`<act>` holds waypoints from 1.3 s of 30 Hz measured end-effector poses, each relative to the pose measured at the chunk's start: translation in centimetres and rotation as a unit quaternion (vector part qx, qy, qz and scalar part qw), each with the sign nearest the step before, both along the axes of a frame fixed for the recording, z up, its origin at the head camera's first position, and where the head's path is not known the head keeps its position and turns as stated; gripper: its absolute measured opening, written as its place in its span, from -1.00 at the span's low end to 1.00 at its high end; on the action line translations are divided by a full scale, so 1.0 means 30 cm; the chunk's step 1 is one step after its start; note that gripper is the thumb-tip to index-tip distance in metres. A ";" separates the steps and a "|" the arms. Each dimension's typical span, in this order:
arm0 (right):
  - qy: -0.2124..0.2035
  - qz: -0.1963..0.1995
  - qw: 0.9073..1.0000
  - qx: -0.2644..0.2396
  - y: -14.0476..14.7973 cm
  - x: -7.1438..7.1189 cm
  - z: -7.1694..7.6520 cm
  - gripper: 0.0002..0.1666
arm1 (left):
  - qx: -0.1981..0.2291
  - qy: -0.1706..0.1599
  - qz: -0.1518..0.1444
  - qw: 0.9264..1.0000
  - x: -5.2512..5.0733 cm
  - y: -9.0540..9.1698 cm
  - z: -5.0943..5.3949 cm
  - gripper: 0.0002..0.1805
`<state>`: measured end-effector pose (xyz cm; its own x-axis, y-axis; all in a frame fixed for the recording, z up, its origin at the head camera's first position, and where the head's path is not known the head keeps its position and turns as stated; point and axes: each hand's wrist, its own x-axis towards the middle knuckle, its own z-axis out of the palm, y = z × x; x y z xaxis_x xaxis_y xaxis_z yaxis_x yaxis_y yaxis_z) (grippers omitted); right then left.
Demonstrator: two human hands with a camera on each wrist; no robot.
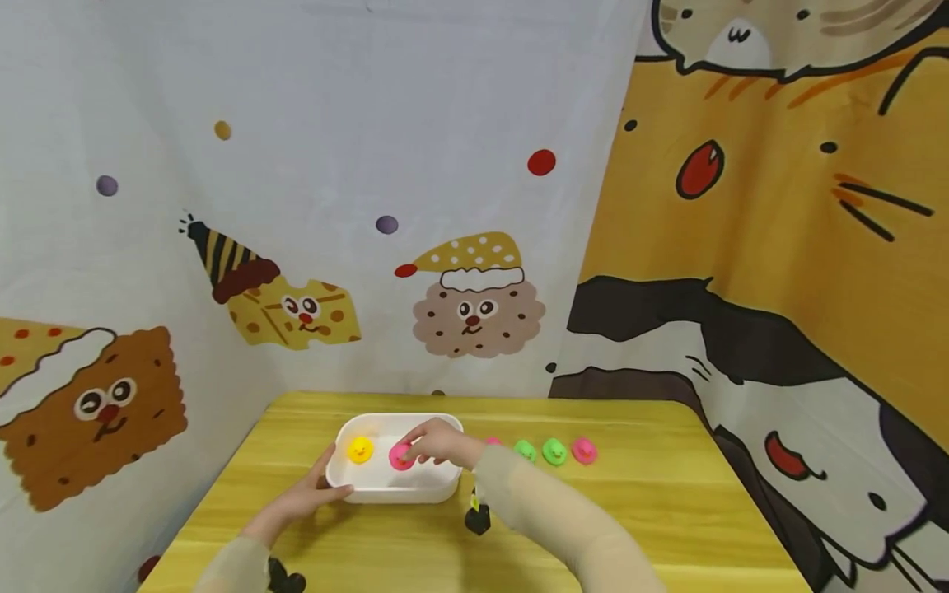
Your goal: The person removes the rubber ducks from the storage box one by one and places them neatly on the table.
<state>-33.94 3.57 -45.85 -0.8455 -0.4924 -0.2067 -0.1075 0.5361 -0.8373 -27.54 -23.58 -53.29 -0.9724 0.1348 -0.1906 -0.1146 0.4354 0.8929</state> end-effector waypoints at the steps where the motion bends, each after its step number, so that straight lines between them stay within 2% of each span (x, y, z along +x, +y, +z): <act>1: -0.001 0.000 1.000 -0.002 0.007 -0.002 0.002 -0.75 | -0.002 -0.002 0.000 1.000 0.000 -0.001 0.001 0.13; 10: -0.012 0.018 0.999 -0.025 0.074 -0.010 0.027 -0.71 | 0.008 0.002 -0.007 1.000 -0.002 -0.004 0.007 0.12; 16: -0.016 0.007 0.999 -0.034 0.120 -0.001 0.052 -0.68 | 0.005 0.003 -0.012 1.000 0.000 0.000 0.013 0.12; 28: -0.006 0.002 1.000 -0.029 0.238 0.004 0.089 -0.64 | -0.001 0.000 -0.015 1.000 -0.007 -0.002 0.009 0.15; 32: -0.002 0.004 1.000 -0.014 0.275 0.009 0.101 -0.62 | -0.008 -0.005 -0.013 1.000 -0.008 -0.002 0.004 0.15; 39: -0.018 -0.016 1.000 -0.006 0.324 0.013 0.123 -0.61 | -0.006 -0.004 -0.015 1.000 -0.005 0.000 0.003 0.14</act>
<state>-33.56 13.29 -42.18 -0.8525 -0.4687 -0.2314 -0.0602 0.5278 -0.8472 -27.70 -23.59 -53.20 -0.9663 0.1622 -0.1998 -0.1079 0.4495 0.8868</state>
